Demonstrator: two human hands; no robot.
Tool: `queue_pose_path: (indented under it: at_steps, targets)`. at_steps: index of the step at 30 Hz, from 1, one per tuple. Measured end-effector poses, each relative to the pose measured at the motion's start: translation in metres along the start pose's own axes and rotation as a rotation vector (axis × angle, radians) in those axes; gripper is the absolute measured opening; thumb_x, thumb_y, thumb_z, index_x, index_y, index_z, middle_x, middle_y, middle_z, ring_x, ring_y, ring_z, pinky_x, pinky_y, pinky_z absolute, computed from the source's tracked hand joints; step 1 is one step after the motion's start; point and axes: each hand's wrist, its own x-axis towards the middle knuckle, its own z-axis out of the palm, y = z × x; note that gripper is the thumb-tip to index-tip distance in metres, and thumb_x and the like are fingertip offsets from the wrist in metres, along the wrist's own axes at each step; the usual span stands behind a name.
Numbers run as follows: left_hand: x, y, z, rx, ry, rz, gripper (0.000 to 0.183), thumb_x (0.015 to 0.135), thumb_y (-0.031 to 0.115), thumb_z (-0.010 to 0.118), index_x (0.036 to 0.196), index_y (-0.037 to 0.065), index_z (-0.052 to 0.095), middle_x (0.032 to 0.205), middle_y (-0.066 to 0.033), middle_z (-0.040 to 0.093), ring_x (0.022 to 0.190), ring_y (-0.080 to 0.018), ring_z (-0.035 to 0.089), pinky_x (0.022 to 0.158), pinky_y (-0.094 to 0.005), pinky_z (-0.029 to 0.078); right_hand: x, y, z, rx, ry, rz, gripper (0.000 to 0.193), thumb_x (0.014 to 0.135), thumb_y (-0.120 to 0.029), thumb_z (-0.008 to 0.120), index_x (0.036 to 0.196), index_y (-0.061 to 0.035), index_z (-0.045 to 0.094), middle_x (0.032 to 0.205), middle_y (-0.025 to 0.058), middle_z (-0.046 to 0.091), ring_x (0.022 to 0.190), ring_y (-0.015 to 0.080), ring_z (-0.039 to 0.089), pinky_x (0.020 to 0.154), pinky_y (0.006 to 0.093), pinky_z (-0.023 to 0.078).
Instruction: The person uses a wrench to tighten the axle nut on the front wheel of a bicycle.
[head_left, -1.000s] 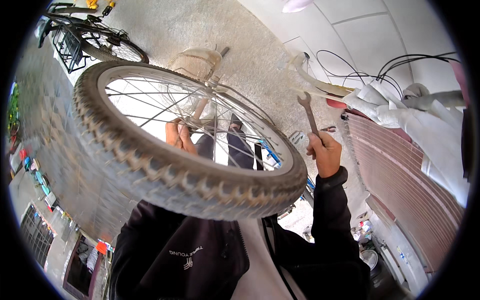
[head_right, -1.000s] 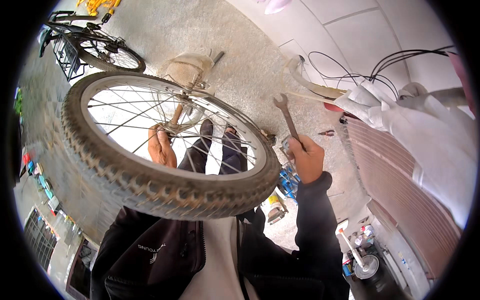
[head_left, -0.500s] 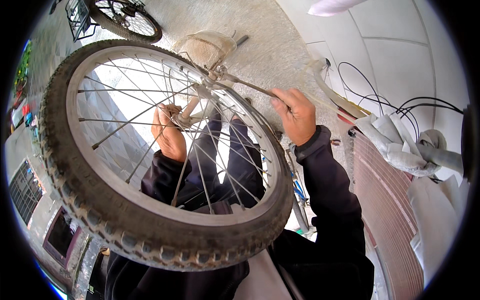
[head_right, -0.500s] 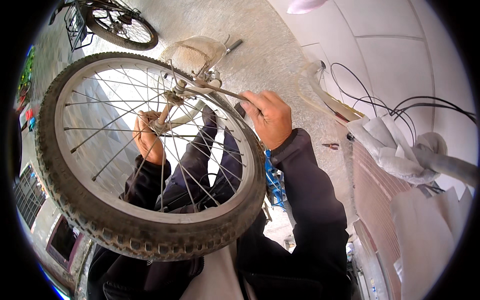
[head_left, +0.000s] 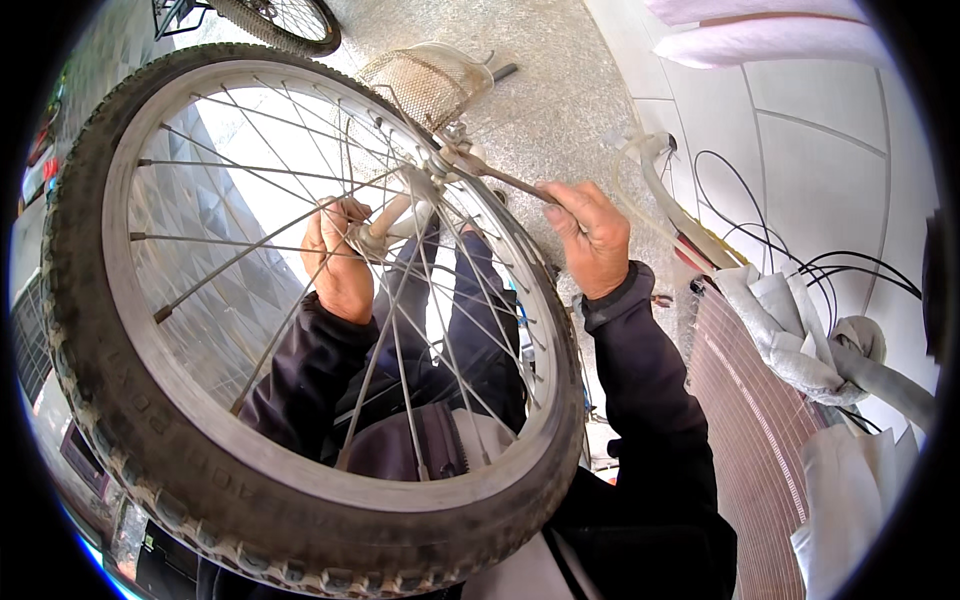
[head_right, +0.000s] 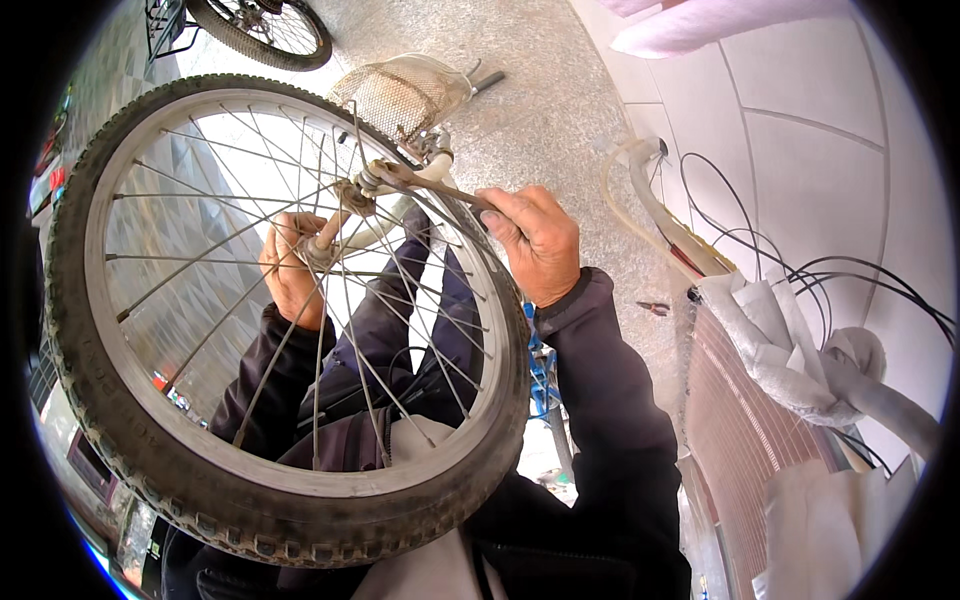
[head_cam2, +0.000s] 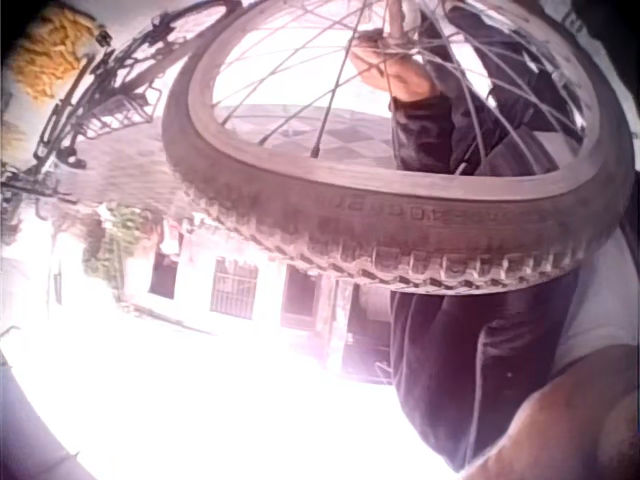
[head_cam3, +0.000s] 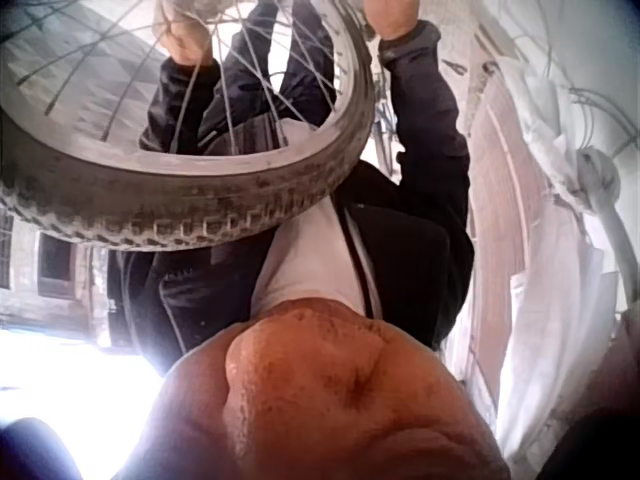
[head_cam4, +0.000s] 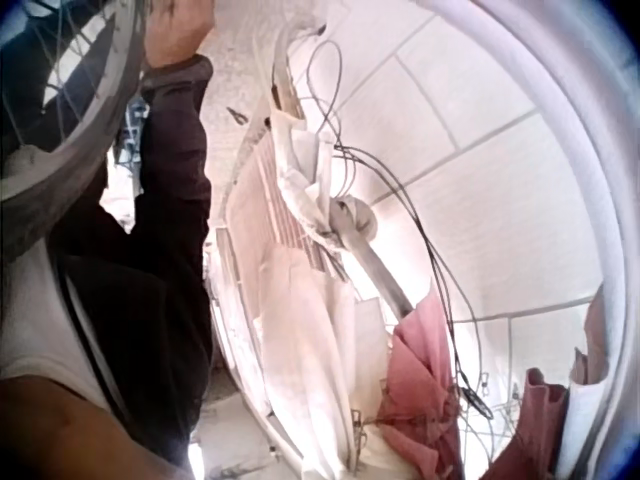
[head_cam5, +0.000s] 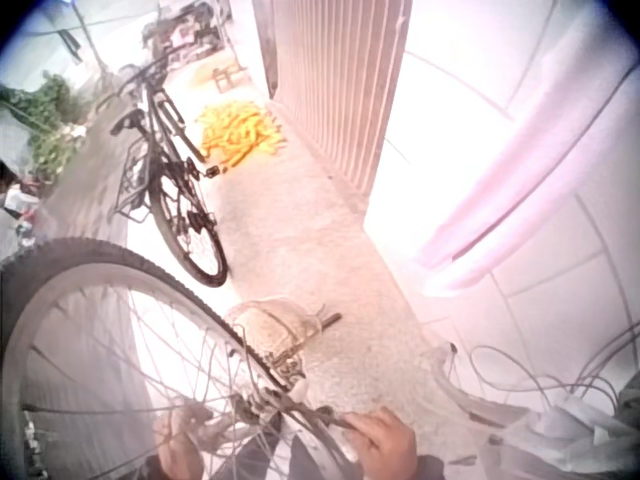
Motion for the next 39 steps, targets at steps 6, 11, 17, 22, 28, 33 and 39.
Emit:
queue_pose_path:
  at_steps: [6, 11, 17, 22, 28, 33, 39]
  targets:
    - [0.0, -0.001, 0.0, 0.029, -0.007, -0.014, 0.046, 0.101, 0.035, 0.039, 0.084, -0.003, 0.058, 0.074, -0.0076, 0.059, 0.064, -0.0111, 0.05, 0.059, -0.0263, 0.042, 0.004, 0.008, 0.012, 0.067, -0.049, 0.031, 0.026, 0.082, -0.003, 0.069, 0.108, -0.0061, 0.069, 0.086, 0.0071, 0.062, 0.077, 0.018, 0.061, 0.068, 0.0279, 0.048]
    - [-0.008, 0.008, -0.003, 0.042, 0.027, 0.022, 0.045, 0.102, 0.033, 0.038, 0.084, -0.003, 0.058, 0.074, -0.0078, 0.058, 0.064, -0.0117, 0.05, 0.059, -0.0259, 0.042, 0.009, 0.008, 0.014, 0.116, -0.075, 0.008, 0.026, 0.082, -0.003, 0.069, 0.108, -0.0061, 0.069, 0.087, 0.0075, 0.063, 0.076, 0.018, 0.061, 0.068, 0.0275, 0.049]
    - [-0.004, -0.001, 0.001, 0.03, 0.013, 0.053, 0.046, 0.102, 0.033, 0.037, 0.082, -0.003, 0.056, 0.073, -0.0079, 0.058, 0.063, -0.0119, 0.051, 0.058, -0.026, 0.043, 0.001, -0.008, 0.007, 0.046, -0.096, 0.068, 0.025, 0.082, -0.006, 0.07, 0.107, -0.0052, 0.069, 0.083, 0.0073, 0.062, 0.075, 0.0189, 0.061, 0.065, 0.0279, 0.048]
    - [-0.006, -0.004, 0.002, -0.111, 0.042, -0.012, 0.047, 0.102, 0.036, 0.037, 0.082, -0.004, 0.053, 0.073, -0.01, 0.058, 0.063, -0.0131, 0.055, 0.057, -0.0252, 0.045, -0.004, -0.036, -0.007, -0.043, -0.115, 0.084, 0.026, 0.081, -0.004, 0.07, 0.107, -0.0028, 0.067, 0.08, 0.0088, 0.061, 0.068, 0.0199, 0.058, 0.061, 0.0301, 0.046]
    - [-0.005, -0.014, 0.002, -0.19, 0.011, 0.037, 0.046, 0.102, 0.036, 0.039, 0.085, -0.004, 0.052, 0.075, -0.0102, 0.056, 0.067, -0.0151, 0.059, 0.057, -0.0258, 0.046, -0.01, -0.088, -0.033, -0.05, -0.176, 0.087, 0.034, 0.078, 0.002, 0.068, 0.111, -0.0022, 0.064, 0.085, 0.0109, 0.061, 0.068, 0.0239, 0.059, 0.06, 0.0329, 0.048]
    - [-0.008, -0.011, 0.001, -0.199, 0.029, -0.007, 0.041, 0.103, 0.031, 0.037, 0.085, -0.003, 0.052, 0.074, -0.0086, 0.054, 0.065, -0.0142, 0.055, 0.056, -0.0255, 0.044, 0.006, -0.115, -0.044, -0.281, -0.257, -0.366, 0.044, 0.072, 0.007, 0.069, 0.113, -0.0036, 0.06, 0.091, 0.0096, 0.061, 0.065, 0.0198, 0.057, 0.053, 0.0299, 0.047]
    - [-0.002, -0.008, 0.006, -0.076, 0.043, -0.035, 0.038, 0.101, 0.027, 0.037, 0.079, 0.0, 0.053, 0.065, -0.0081, 0.051, 0.058, -0.0152, 0.046, 0.055, -0.0292, 0.037, 0.054, -0.142, -0.038, -0.371, -0.211, -0.644, 0.034, 0.072, -0.003, 0.075, 0.102, -0.0006, 0.059, 0.073, 0.0075, 0.059, 0.055, 0.0161, 0.052, 0.042, 0.0276, 0.038]
